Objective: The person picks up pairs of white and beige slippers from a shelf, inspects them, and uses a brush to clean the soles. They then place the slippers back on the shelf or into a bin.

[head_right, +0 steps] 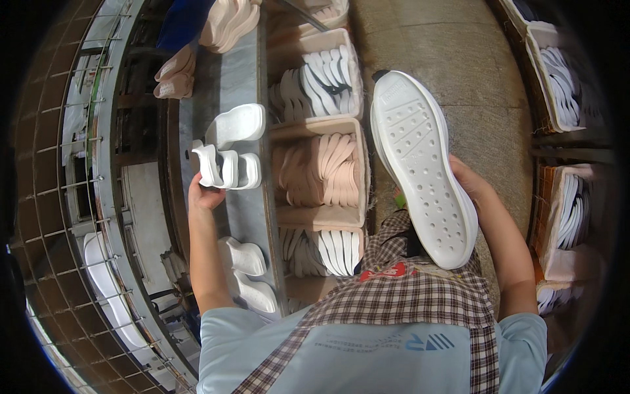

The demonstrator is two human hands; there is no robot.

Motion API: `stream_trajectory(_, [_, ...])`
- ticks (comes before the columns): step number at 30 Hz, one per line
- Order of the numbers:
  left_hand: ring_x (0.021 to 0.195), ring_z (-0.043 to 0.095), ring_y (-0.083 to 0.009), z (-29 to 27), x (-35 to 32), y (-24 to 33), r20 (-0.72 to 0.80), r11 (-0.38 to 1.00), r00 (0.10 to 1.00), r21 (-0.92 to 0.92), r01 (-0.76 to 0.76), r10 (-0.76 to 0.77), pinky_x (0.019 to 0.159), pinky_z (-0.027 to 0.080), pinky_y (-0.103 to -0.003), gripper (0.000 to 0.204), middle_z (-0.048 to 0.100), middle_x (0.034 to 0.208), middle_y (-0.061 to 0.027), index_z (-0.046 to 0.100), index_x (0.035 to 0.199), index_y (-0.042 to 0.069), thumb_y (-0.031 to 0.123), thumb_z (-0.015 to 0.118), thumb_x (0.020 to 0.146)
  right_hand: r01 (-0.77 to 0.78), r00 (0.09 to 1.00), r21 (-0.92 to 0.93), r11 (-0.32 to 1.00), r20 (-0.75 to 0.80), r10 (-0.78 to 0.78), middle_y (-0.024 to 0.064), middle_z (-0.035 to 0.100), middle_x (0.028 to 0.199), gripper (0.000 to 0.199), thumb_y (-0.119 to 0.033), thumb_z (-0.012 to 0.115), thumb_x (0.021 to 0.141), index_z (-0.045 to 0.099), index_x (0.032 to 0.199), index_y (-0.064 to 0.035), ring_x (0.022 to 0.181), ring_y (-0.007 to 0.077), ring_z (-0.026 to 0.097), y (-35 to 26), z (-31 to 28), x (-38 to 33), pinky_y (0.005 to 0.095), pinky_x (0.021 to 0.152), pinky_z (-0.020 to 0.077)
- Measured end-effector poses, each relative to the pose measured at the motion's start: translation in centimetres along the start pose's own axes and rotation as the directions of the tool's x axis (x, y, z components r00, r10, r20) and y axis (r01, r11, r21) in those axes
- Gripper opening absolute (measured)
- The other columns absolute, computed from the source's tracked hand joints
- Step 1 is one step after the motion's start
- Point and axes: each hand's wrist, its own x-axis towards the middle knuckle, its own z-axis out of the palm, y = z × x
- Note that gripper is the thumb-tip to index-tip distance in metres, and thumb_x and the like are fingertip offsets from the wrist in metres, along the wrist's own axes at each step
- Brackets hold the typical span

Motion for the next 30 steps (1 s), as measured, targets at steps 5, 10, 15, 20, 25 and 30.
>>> stream_trajectory(5, [0.109,0.055,-0.0342,0.5,1.7,0.0,0.174,0.999,0.984,-0.042,-0.020,0.028,0.095,0.040,-0.056,0.043,0.060,0.118,-0.0109,0.057,0.119,0.008,0.027,0.051,0.081,0.019,1.000,-0.046,0.999,-0.003,-0.019,0.0190,0.057,0.120,0.078,-0.028,0.071,0.071,0.038,0.138,-0.0052,0.099,0.0231,0.064,0.3,-0.7,-0.7,0.0340,0.083,0.0547])
stream_trajectory(10, [0.108,0.057,-0.0329,-0.8,1.8,-1.6,0.262,0.957,0.929,-0.196,-0.213,0.260,0.096,0.044,-0.049,0.048,0.059,0.118,-0.0120,0.053,0.122,0.002,0.023,0.052,0.079,0.061,0.998,-0.167,0.984,0.000,-0.062,0.0176,0.045,0.134,0.090,-0.030,0.071,0.070,0.025,0.144,-0.0067,0.115,0.0226,0.054,0.2,-1.4,0.5,0.0332,0.092,0.0492])
stream_trajectory(15, [0.110,0.055,-0.0358,-1.7,-5.2,-7.3,0.496,0.907,0.759,-0.236,-0.350,0.422,0.096,0.046,-0.048,0.065,0.053,0.121,-0.0194,0.040,0.129,-0.002,0.005,0.055,0.067,0.134,0.989,-0.220,0.966,0.088,-0.118,0.0166,0.037,0.139,0.099,-0.032,0.071,0.063,0.021,0.145,-0.0081,0.123,0.0254,0.045,1.0,-0.8,1.6,0.0347,0.099,0.0428])
stream_trajectory(20, [0.117,0.047,-0.0376,-3.8,-19.2,-25.9,0.271,0.860,0.830,0.016,-0.509,0.487,0.098,0.045,-0.047,0.099,0.035,0.134,-0.0251,0.014,0.144,0.004,-0.007,0.055,0.054,0.028,0.987,-0.370,0.928,0.159,0.033,0.0182,0.038,0.137,0.107,-0.049,0.069,0.062,0.017,0.146,-0.0070,0.124,0.0257,0.044,5.9,-1.2,-4.5,0.0352,0.099,0.0427])
stream_trajectory(25, [0.123,0.040,-0.0365,-0.5,-19.8,-37.2,0.186,0.954,0.956,0.157,-0.255,0.225,0.099,0.043,-0.042,0.096,0.031,0.138,-0.0225,0.010,0.146,0.005,-0.016,0.051,0.061,-0.049,0.973,-0.395,0.917,0.188,0.133,0.0178,0.034,0.138,0.114,-0.069,0.063,0.064,0.016,0.145,-0.0056,0.125,0.0262,0.040,9.9,-0.9,-5.3,0.0387,0.099,0.0409])
stream_trajectory(30, [0.123,0.042,-0.0259,-1.9,-18.1,-42.6,0.316,0.954,0.919,0.105,-0.281,0.236,0.100,0.038,-0.036,0.089,0.039,0.136,-0.0141,0.019,0.145,0.008,-0.016,0.054,0.067,-0.053,0.979,-0.510,0.858,0.145,0.146,0.0174,0.033,0.137,0.090,-0.063,0.052,0.079,0.024,0.144,-0.0071,0.126,0.0279,0.037,16.0,-0.4,-3.7,0.0392,0.104,0.0334])
